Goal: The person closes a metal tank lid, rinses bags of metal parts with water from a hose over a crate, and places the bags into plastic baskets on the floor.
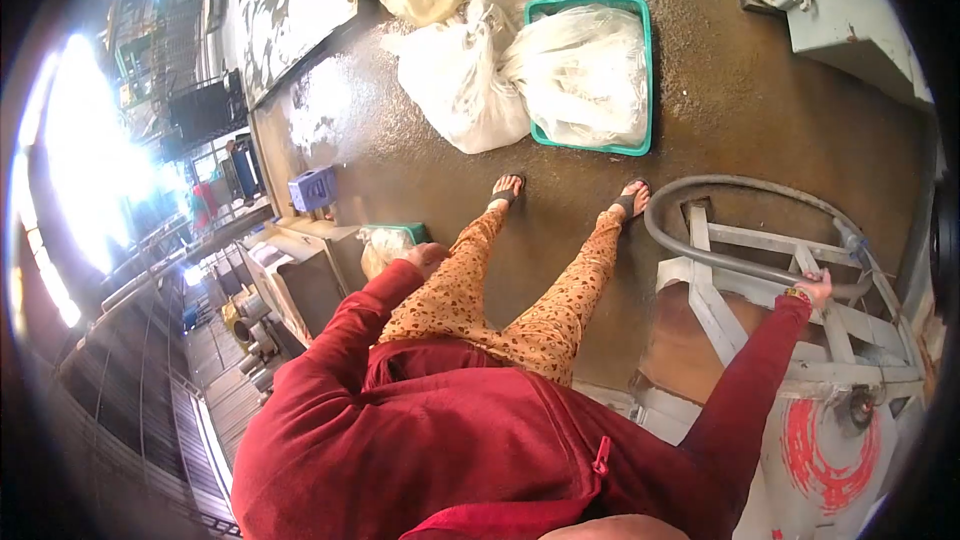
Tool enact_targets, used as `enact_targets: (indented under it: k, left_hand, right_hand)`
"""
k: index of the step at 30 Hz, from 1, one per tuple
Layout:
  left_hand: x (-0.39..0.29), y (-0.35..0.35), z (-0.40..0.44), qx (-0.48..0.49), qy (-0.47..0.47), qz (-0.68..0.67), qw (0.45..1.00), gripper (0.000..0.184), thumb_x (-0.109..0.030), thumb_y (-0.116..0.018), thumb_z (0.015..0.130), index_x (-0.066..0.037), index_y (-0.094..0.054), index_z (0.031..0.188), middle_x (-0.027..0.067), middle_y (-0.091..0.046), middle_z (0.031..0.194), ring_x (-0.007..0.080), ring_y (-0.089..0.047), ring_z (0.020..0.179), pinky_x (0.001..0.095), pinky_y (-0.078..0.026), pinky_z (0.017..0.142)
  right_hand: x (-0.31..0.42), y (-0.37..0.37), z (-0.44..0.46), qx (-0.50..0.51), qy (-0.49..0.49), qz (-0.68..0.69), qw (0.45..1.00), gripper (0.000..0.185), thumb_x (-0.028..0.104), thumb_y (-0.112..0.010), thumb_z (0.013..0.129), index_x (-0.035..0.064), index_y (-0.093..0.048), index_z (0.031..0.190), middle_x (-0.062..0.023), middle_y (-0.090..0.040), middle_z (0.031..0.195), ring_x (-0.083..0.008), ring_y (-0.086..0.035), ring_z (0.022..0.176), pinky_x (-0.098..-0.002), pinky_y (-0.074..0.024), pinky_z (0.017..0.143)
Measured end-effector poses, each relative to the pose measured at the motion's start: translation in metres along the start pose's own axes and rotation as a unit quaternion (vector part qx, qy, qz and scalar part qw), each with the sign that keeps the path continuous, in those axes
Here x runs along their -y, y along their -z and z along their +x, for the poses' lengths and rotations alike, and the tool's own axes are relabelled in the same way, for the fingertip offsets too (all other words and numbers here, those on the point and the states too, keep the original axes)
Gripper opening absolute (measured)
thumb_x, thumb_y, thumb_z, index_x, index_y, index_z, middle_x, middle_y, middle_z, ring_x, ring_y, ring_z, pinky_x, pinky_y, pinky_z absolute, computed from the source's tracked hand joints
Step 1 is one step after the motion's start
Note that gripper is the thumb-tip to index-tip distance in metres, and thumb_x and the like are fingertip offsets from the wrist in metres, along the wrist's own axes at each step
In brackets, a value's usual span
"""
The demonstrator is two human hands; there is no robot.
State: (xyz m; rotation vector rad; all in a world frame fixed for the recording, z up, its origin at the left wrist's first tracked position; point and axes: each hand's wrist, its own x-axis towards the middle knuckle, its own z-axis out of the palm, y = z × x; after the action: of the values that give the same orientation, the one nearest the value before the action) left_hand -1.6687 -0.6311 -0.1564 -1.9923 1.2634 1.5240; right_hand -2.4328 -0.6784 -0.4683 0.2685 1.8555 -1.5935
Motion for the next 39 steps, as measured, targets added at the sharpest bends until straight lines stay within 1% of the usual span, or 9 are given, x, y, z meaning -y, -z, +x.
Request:
enact_targets:
  k: [7, 11, 14, 17, 18, 24, 30, 38, 39]
  left_hand:
    - [-0.03, -0.027, -0.01, -0.012, -0.049, 0.025, 0.998, 0.019, -0.017, -0.047, 0.075, -0.012, -0.057, 0.09, 0.0089, -0.059, 0.081, 0.023, -0.056, 0.075, 0.0316, -0.045, 0.068]
    - [-0.053, -0.014, -0.024, -0.049, -0.038, 0.046, 0.997, 0.019, -0.022, -0.046, 0.077, -0.011, -0.057, 0.088, 0.0109, -0.057, 0.08, 0.0235, -0.056, 0.074, 0.0316, -0.044, 0.064]
    - [-0.035, -0.023, -0.023, -0.064, -0.038, 0.007, 0.997, 0.016, -0.015, -0.048, 0.075, -0.015, -0.057, 0.088, 0.0078, -0.059, 0.078, 0.0208, -0.057, 0.072, 0.0304, -0.045, 0.066]
    - [-0.014, -0.036, -0.018, -0.028, -0.035, -0.079, 0.996, 0.019, -0.011, -0.049, 0.073, -0.013, -0.056, 0.091, 0.0072, -0.06, 0.079, 0.0186, -0.058, 0.073, 0.0285, -0.045, 0.067]
    - [-0.01, -0.039, -0.017, -0.036, -0.032, -0.098, 0.994, 0.019, -0.01, -0.05, 0.073, -0.012, -0.056, 0.091, 0.0074, -0.06, 0.08, 0.018, -0.058, 0.074, 0.028, -0.045, 0.067]
    - [0.035, -0.031, 0.036, -0.211, -0.074, -0.319, 0.921, 0.03, -0.011, -0.054, 0.068, -0.007, -0.05, 0.098, 0.0099, -0.059, 0.086, 0.0204, -0.057, 0.078, 0.028, -0.044, 0.072]
    - [0.044, 0.02, 0.217, -0.275, -0.025, -0.005, 0.961, 0.04, -0.015, -0.056, 0.066, -0.003, -0.046, 0.103, 0.0185, -0.047, 0.106, 0.0284, -0.043, 0.102, 0.0329, -0.035, 0.085]
    - [0.061, 0.034, 0.539, -0.323, -0.014, -0.186, 0.928, 0.051, -0.004, -0.035, 0.075, 0.002, -0.019, 0.122, 0.0171, -0.019, 0.128, 0.0331, -0.024, 0.115, 0.0385, -0.024, 0.094]
    - [0.085, 0.019, 0.597, -0.373, -0.032, 0.165, 0.912, 0.054, -0.005, -0.037, 0.074, 0.004, -0.016, 0.123, 0.0186, -0.019, 0.128, 0.0329, -0.023, 0.116, 0.038, -0.022, 0.095]
  right_hand:
    - [0.095, -0.105, -0.18, -0.112, 0.258, -0.197, 0.939, 0.016, 0.011, -0.054, 0.068, -0.005, -0.053, 0.065, -0.0051, -0.043, 0.048, -0.0144, -0.038, 0.041, -0.0282, -0.0356, 0.045]
    - [0.122, -0.115, -0.282, 0.029, 0.182, 0.0, 0.983, 0.019, 0.015, -0.058, 0.066, 0.0, -0.046, 0.071, -0.0054, -0.042, 0.053, -0.0149, -0.04, 0.046, -0.0294, -0.0353, 0.046]
    - [0.16, -0.121, -0.405, 0.347, 0.037, 0.079, 0.934, 0.043, 0.025, -0.06, 0.065, 0.0023, -0.041, 0.096, -0.0089, -0.049, 0.067, -0.016, -0.045, 0.053, -0.0284, -0.0382, 0.054]
    - [0.191, -0.131, -0.408, 0.364, -0.007, 0.125, 0.923, 0.053, 0.031, -0.06, 0.066, 0.0057, -0.036, 0.106, -0.0054, -0.047, 0.067, -0.0116, -0.043, 0.052, -0.0232, -0.0376, 0.051]
    - [0.194, -0.143, -0.383, 0.515, -0.085, 0.177, 0.834, 0.041, 0.031, -0.055, 0.073, 0.0076, -0.041, 0.103, 0.0009, -0.038, 0.054, -0.006, -0.034, 0.043, -0.0184, -0.0319, 0.04]
    - [0.093, -0.181, -0.437, 0.471, -0.312, -0.012, 0.825, 0.008, 0.018, -0.042, 0.081, 0.0111, -0.047, 0.082, 0.0052, -0.022, 0.04, -0.0047, -0.018, 0.03, -0.0204, -0.0177, 0.03]
    - [0.001, -0.206, -0.514, 0.46, -0.362, -0.192, 0.788, 0.005, 0.017, -0.045, 0.08, 0.0122, -0.043, 0.08, 0.0045, -0.024, 0.04, -0.0071, -0.021, 0.03, -0.022, -0.019, 0.03]
    - [-0.099, -0.18, -0.511, 0.275, -0.413, -0.335, 0.801, 0.016, 0.01, -0.058, 0.063, 0.0049, -0.044, 0.068, -0.0028, -0.041, 0.049, -0.0102, -0.036, 0.039, -0.0226, -0.0271, 0.038]
    - [-0.11, -0.17, -0.505, 0.265, -0.434, -0.309, 0.803, 0.017, 0.008, -0.059, 0.062, 0.0041, -0.044, 0.068, -0.0037, -0.042, 0.05, -0.0116, -0.038, 0.04, -0.0236, -0.0292, 0.039]
